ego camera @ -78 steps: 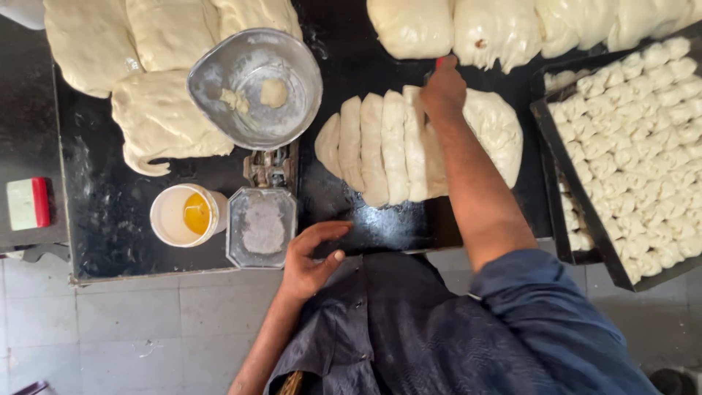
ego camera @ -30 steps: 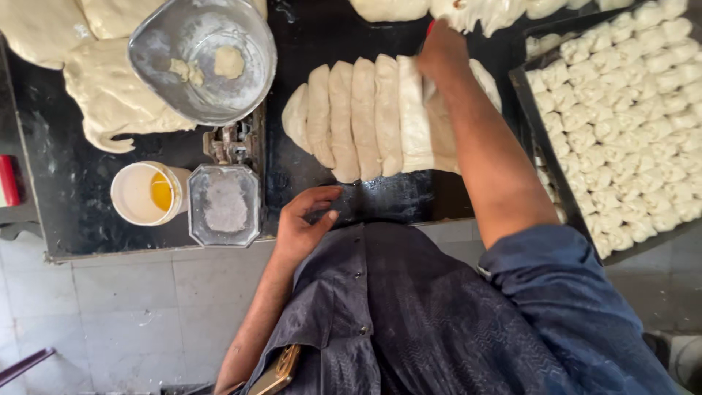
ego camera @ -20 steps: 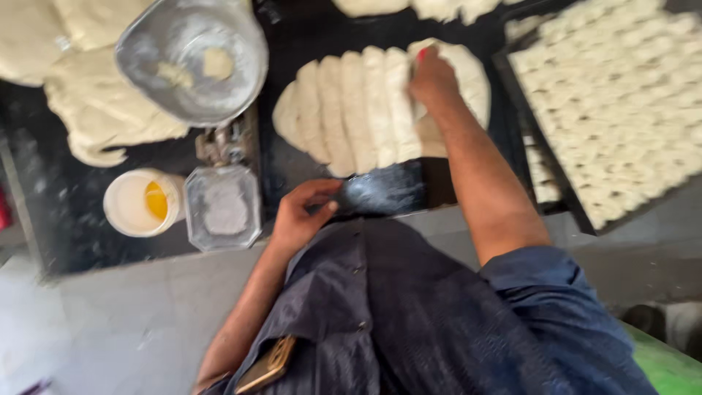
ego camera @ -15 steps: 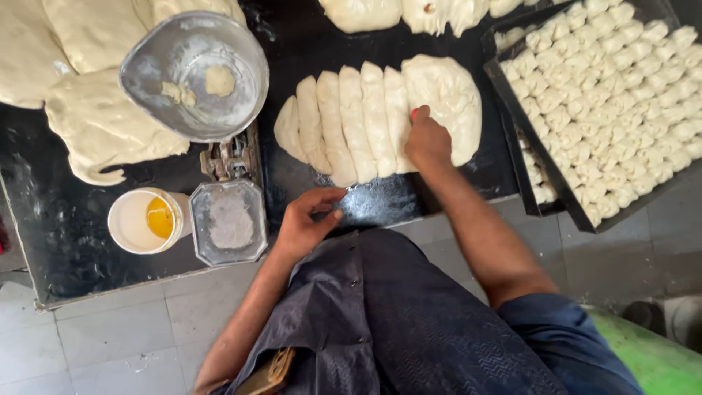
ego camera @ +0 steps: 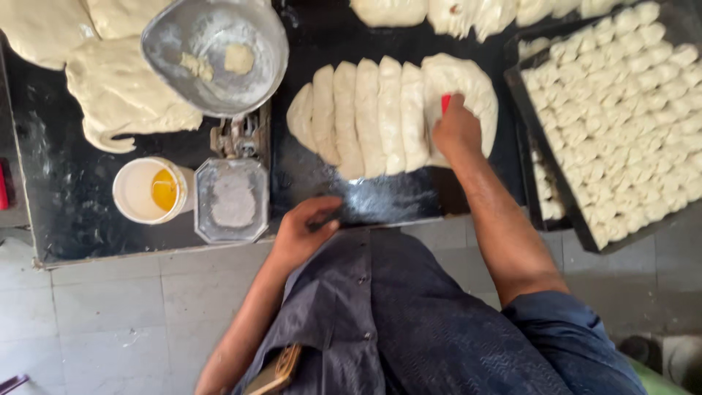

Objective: The person cuts a large dough mass into strips using a bench scraper, then pinches off small pieces, rolls them into balls, and places them on a tray. The person repeats this process, filling the tray with uniformly shaped dough balls.

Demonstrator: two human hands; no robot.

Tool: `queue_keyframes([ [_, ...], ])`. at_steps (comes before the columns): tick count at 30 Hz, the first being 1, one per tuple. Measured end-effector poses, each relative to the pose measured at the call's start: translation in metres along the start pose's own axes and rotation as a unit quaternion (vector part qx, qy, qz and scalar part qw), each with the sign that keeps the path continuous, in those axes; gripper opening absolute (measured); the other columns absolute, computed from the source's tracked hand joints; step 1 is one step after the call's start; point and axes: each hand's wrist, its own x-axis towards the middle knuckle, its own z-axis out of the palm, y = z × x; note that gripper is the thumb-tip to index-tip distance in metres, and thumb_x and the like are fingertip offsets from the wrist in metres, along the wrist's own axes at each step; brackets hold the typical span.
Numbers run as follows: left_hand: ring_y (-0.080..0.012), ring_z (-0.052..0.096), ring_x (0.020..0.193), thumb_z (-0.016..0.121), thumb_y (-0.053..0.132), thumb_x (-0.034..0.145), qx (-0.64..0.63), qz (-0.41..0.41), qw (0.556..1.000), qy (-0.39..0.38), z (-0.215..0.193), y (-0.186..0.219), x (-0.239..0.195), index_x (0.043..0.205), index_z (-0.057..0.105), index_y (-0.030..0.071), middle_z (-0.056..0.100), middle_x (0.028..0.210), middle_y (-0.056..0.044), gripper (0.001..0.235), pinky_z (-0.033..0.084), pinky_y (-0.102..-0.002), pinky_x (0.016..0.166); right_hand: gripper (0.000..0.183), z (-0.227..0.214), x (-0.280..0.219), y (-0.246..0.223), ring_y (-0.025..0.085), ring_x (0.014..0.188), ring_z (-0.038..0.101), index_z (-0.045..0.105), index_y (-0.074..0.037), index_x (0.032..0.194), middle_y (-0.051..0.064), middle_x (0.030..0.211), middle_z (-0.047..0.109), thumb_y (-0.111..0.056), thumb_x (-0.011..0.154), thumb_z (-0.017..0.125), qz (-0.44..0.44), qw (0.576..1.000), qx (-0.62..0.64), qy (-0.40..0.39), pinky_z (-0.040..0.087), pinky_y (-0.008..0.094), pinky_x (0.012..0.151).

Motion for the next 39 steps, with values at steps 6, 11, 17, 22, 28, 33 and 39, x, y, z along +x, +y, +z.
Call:
queue_keyframes([
  [6,-0.0209,0.065,0.123,0.070,0.001,0.091,-0.130,-0.031,0.986,0.097,0.042,-0.008,-0.018,0.128,0.067,0.001,0.066,0.138,-0.010,0.038,0.055,-0.033,0.100,0.054,0.000,0.157,0.046,0.047,0.093,0.069,0.042,0.011,0.132,0.029,0.100,0.071,-0.013,0.093,0.070,-0.063,0.990,0.016,0.123,0.055,0.054,0.081],
  [11,-0.0206,0.066,0.124,0.070,0.000,0.091,-0.117,-0.033,0.988,0.099,0.068,-0.017,-0.016,0.127,0.067,0.000,0.067,0.137,-0.011,0.037,0.054,-0.032,0.101,0.059,0.014,0.206,0.039,0.047,0.100,0.068,0.046,0.012,0.126,0.030,0.099,0.070,-0.014,0.082,0.075,-0.041,0.989,0.061,0.132,0.055,0.052,0.084],
  [17,-0.0202,0.067,0.121,0.070,0.001,0.090,-0.111,-0.043,0.988,0.101,0.060,-0.017,-0.007,0.129,0.067,0.001,0.068,0.135,-0.011,0.038,0.054,-0.031,0.100,0.047,0.015,0.139,0.036,0.043,0.106,0.067,0.049,0.001,0.129,0.029,0.109,0.069,-0.022,0.092,0.066,-0.018,0.997,-0.016,-0.068,0.052,0.052,0.090],
  [22,-0.0186,0.067,0.119,0.070,0.003,0.090,-0.112,-0.071,0.990,0.047,0.049,-0.008,0.006,0.129,0.067,0.003,0.069,0.134,-0.010,0.039,0.054,-0.031,0.098,0.052,0.002,0.094,0.019,0.043,0.107,0.068,0.048,0.001,0.134,0.027,0.111,0.070,-0.012,0.087,0.066,0.032,0.999,0.042,0.004,0.054,0.049,0.091],
  [28,-0.0177,0.066,0.120,0.074,0.003,0.088,-0.061,0.031,0.997,-0.018,0.030,0.012,0.028,0.125,0.069,0.001,0.069,0.133,-0.010,0.037,0.055,-0.031,0.097,0.046,-0.010,0.036,0.013,0.044,0.108,0.066,0.050,-0.001,0.131,0.027,0.113,0.069,-0.008,0.089,0.065,0.075,0.994,-0.009,-0.081,0.052,0.050,0.093],
  [33,-0.0185,0.069,0.110,0.073,0.003,0.088,-0.095,-0.028,0.994,-0.052,0.028,0.011,0.028,0.128,0.069,0.002,0.071,0.129,-0.009,0.040,0.057,-0.032,0.093,0.053,-0.011,0.023,0.011,0.043,0.107,0.068,0.044,0.005,0.137,0.028,0.114,0.069,-0.011,0.090,0.063,0.090,0.994,0.059,-0.034,0.056,0.048,0.091],
  [39,-0.0170,0.066,0.118,0.072,0.001,0.088,-0.080,0.022,0.996,-0.038,0.023,0.007,0.042,0.127,0.068,0.000,0.069,0.129,-0.010,0.040,0.055,-0.031,0.095,0.037,-0.035,-0.019,-0.001,0.050,0.108,0.066,0.048,-0.001,0.133,0.031,0.110,0.070,-0.028,0.108,0.044,0.123,0.987,0.013,-0.101,0.049,0.059,0.096],
])
